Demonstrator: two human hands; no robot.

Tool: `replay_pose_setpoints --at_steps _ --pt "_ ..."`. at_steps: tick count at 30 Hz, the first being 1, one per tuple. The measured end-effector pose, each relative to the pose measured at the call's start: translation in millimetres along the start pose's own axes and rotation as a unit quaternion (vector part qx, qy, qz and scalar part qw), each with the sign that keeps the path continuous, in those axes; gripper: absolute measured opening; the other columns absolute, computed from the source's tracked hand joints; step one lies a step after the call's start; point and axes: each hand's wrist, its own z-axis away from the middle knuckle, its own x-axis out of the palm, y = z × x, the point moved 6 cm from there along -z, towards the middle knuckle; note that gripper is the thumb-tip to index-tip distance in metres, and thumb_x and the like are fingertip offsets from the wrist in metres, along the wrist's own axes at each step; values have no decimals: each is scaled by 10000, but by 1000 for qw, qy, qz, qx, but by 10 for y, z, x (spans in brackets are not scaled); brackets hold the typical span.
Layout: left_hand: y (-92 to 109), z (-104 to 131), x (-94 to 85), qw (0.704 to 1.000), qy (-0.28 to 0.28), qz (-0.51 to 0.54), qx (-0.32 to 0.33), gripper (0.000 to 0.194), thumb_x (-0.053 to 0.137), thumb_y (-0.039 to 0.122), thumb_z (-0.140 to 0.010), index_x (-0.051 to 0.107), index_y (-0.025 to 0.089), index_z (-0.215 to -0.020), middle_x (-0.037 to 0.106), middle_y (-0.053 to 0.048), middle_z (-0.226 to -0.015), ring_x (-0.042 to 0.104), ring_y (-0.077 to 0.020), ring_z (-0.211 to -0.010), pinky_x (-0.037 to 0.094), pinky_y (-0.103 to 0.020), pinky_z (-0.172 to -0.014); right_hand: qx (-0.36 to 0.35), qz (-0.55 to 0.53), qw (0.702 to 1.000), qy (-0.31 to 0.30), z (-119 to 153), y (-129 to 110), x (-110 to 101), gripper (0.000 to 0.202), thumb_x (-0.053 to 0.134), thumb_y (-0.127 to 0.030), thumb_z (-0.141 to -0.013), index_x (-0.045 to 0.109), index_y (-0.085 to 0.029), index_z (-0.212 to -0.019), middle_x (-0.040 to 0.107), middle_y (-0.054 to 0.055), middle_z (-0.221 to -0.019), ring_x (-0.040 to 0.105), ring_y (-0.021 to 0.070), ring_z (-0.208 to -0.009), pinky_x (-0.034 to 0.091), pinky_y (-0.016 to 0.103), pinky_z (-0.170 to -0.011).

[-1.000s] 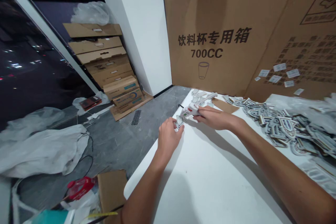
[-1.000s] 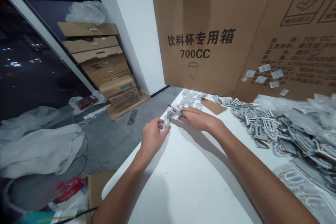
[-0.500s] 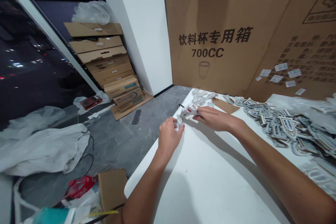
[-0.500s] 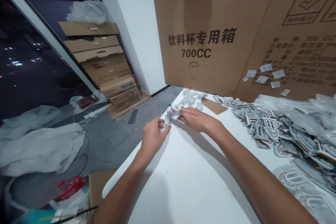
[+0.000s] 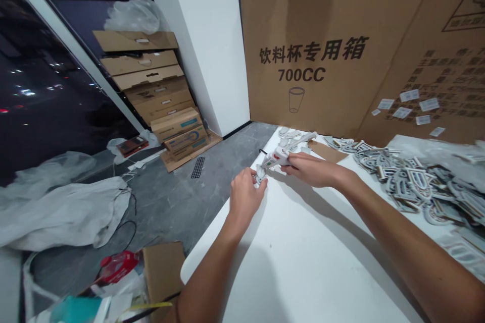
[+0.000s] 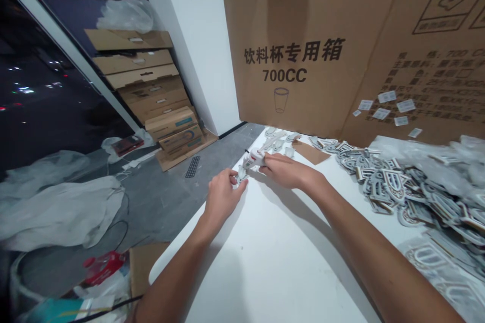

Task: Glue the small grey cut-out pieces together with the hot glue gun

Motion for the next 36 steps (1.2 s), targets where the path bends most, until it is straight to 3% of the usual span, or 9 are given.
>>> replay_pose_setpoints --at_steps 9,16,19,23,27,28,30,33,36 --pt "-6 20 -1 1000 16 13 15 200 800 278 -895 671 196 -1023 736 -27 -923 710 -231 -923 476 -341 -857 45 -18 999 -5 -4 76 -31 364 451 -444 -1045 625 -216 -823 638 77 -854 583 221 -732 394 327 -643" --pt "-28 0 4 997 43 57 17 284 828 231 -841 652 202 -1061 730 -30 -968 704 -213 -908 506 -360 -891 127 -114 985 20 14 89 -45 306 492 -417 -1020 594 -215 -814 710 89 -877 628 225 -754 443 324 -653" --pt "-29 -14 9 996 39 81 12 290 826 210 -831 648 206 -1060 733 -22 -943 711 -199 -866 525 -352 -877 172 -204 963 27 22 139 -10 252 540 -393 -991 549 -231 -797 760 94 -906 627 220 -698 456 338 -626" --pt "-2 -24 -1 994 42 98 29 300 827 166 -814 652 209 -1055 728 -20 -962 705 -180 -829 542 -331 -830 191 -359 913 37 22 217 34 184 649 -343 -923 545 -245 -806 767 96 -847 569 191 -597 422 326 -541" --pt "27 -25 -21 994 47 91 40 288 818 146 -817 665 207 -1052 718 -19 -979 696 -172 -833 540 -324 -828 205 -433 877 35 -2 279 55 188 702 -286 -903 548 -230 -810 749 96 -819 506 141 -543 396 289 -501" --pt "31 -25 -25 994 47 86 41 281 816 146 -817 668 207 -1048 715 -17 -973 695 -172 -829 538 -324 -826 212 -440 871 57 -7 304 24 173 704 -285 -907 559 -225 -834 746 96 -828 505 137 -542 400 284 -499" --pt "37 -27 -30 995 46 76 41 261 810 149 -821 674 209 -1036 711 -11 -956 691 -171 -816 533 -325 -822 229 -443 850 167 14 385 -134 138 693 -304 -927 586 -217 -915 730 87 -855 517 137 -552 417 280 -503" --pt "31 -33 -29 996 44 64 40 233 801 164 -830 681 210 -1024 706 -5 -938 687 -173 -811 527 -326 -820 177 -485 779 356 128 456 -487 162 608 -379 -993 601 -228 -1053 700 61 -929 545 140 -594 462 272 -531" --pt "39 -29 -24 996 44 48 57 190 801 201 -839 693 211 -995 698 -12 -934 682 -187 -842 522 -330 -837 74 -567 717 399 228 436 -772 245 524 -469 -1025 626 -247 -1047 677 57 -948 604 165 -680 525 282 -565"
